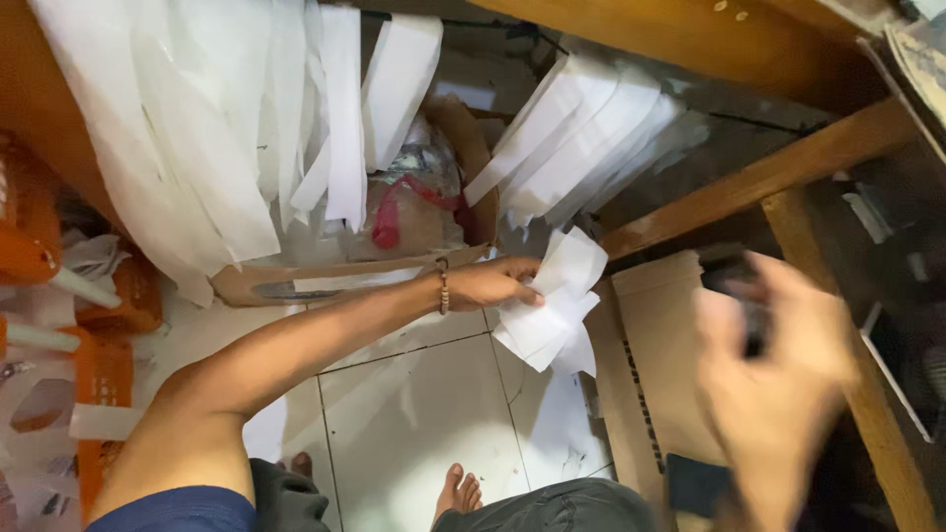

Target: The person places white paper templates onto black fabric pieces on a wooden workbench. They then pick up and position additional fabric pieces, aligning them with the templates. The person continues to handle and arrange the fabric and paper pieces on the table.

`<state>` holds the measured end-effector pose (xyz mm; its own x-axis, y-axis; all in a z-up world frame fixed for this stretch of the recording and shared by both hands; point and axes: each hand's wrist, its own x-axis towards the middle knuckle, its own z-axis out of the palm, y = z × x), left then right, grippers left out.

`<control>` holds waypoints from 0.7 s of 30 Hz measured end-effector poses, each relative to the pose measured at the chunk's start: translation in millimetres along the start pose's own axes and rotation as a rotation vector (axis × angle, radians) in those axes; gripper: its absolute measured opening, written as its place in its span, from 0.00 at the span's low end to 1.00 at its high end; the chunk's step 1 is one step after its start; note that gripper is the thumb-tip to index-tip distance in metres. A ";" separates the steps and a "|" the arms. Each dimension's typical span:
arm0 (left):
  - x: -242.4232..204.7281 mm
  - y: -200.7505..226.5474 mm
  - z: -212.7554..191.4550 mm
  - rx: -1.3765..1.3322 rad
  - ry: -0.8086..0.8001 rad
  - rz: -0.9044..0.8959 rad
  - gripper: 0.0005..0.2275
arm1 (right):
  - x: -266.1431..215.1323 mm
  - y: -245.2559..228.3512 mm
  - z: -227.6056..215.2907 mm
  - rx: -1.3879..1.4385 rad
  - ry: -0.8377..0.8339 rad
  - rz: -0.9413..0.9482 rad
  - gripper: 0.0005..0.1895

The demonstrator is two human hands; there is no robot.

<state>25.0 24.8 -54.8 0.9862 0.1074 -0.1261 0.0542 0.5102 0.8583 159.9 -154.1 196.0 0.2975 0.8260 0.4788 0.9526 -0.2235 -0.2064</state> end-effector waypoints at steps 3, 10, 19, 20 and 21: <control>-2.7 5.2 1.9 0.078 -0.011 0.019 0.21 | 11.1 2.5 51.2 0.258 -0.202 0.291 0.25; -6.5 10.5 6.7 0.216 -0.036 0.019 0.19 | 3.1 18.1 97.4 0.723 -0.469 0.574 0.13; -11.5 9.3 7.6 0.136 0.036 -0.066 0.21 | -16.8 31.9 100.5 0.773 -0.320 0.439 0.06; -11.7 9.4 6.6 0.087 0.030 -0.076 0.22 | -18.5 32.3 99.9 0.760 -0.309 0.424 0.07; -12.0 9.7 5.7 0.039 0.023 -0.086 0.23 | -20.0 32.7 98.9 0.747 -0.297 0.410 0.08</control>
<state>14.6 23.6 -42.1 0.9738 0.0842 -0.2112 0.1451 0.4850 0.8624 178.8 -126.8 95.2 0.4769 0.8785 0.0271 0.4550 -0.2205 -0.8628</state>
